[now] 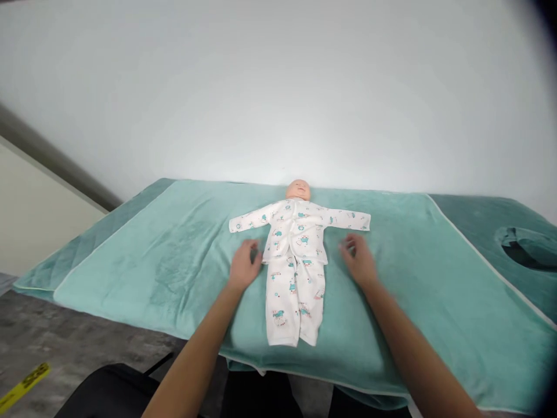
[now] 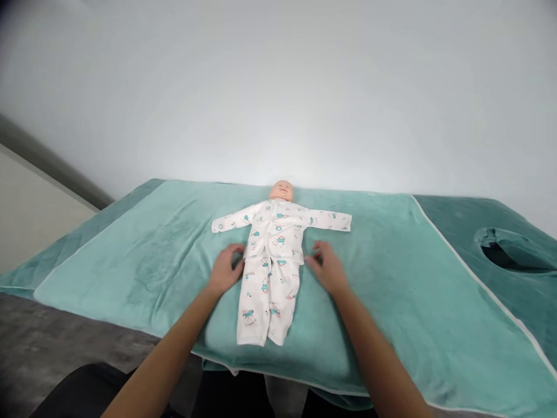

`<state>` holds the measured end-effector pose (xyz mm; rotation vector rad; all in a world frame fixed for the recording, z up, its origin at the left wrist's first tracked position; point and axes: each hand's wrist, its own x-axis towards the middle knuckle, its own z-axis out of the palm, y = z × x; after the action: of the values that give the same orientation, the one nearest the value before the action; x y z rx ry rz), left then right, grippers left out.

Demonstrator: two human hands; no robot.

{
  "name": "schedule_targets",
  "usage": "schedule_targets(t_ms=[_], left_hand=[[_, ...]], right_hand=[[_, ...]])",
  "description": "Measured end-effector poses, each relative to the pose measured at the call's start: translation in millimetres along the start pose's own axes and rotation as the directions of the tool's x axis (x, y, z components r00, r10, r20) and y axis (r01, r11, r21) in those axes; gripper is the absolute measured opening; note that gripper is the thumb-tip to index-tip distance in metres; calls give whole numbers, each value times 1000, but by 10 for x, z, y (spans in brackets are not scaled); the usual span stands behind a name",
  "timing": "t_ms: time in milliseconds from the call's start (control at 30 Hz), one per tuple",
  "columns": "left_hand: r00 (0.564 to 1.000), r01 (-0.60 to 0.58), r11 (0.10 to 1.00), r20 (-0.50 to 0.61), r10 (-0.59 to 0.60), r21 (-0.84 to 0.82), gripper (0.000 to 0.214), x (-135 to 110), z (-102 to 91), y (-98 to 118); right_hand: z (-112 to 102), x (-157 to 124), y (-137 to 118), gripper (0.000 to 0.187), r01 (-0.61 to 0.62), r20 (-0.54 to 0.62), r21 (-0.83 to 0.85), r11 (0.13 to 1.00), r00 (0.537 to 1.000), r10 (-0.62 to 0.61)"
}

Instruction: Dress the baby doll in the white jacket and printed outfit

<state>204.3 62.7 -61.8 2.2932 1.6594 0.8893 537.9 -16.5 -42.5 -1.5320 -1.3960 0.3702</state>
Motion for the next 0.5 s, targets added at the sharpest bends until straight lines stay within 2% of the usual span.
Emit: schedule_targets(t_ms=[67, 133, 200, 333, 400, 500], left_hand=[[983, -142, 990, 120, 142, -15, 36, -149, 13, 144], [968, -191, 981, 165, 187, 9, 31, -203, 20, 232], [982, -152, 988, 123, 146, 42, 23, -213, 21, 274], [992, -94, 995, -77, 97, 34, 23, -300, 22, 290], [983, -130, 992, -130, 130, 9, 22, -375, 21, 303], [974, -192, 980, -129, 185, -45, 21, -457, -8, 360]], right_hand=[[109, -194, -130, 31, 81, 205, -54, 995, 976, -68], [213, -270, -169, 27, 109, 293, -149, 983, 954, -61], [286, -276, -132, 22, 75, 272, -234, 969, 962, -9], [315, -302, 18, 16, 1, 156, -254, 967, 987, 40], [295, -341, 57, 15, -31, 71, -222, 974, 996, 48], [257, -378, 34, 14, -59, 16, -194, 979, 998, 64]])
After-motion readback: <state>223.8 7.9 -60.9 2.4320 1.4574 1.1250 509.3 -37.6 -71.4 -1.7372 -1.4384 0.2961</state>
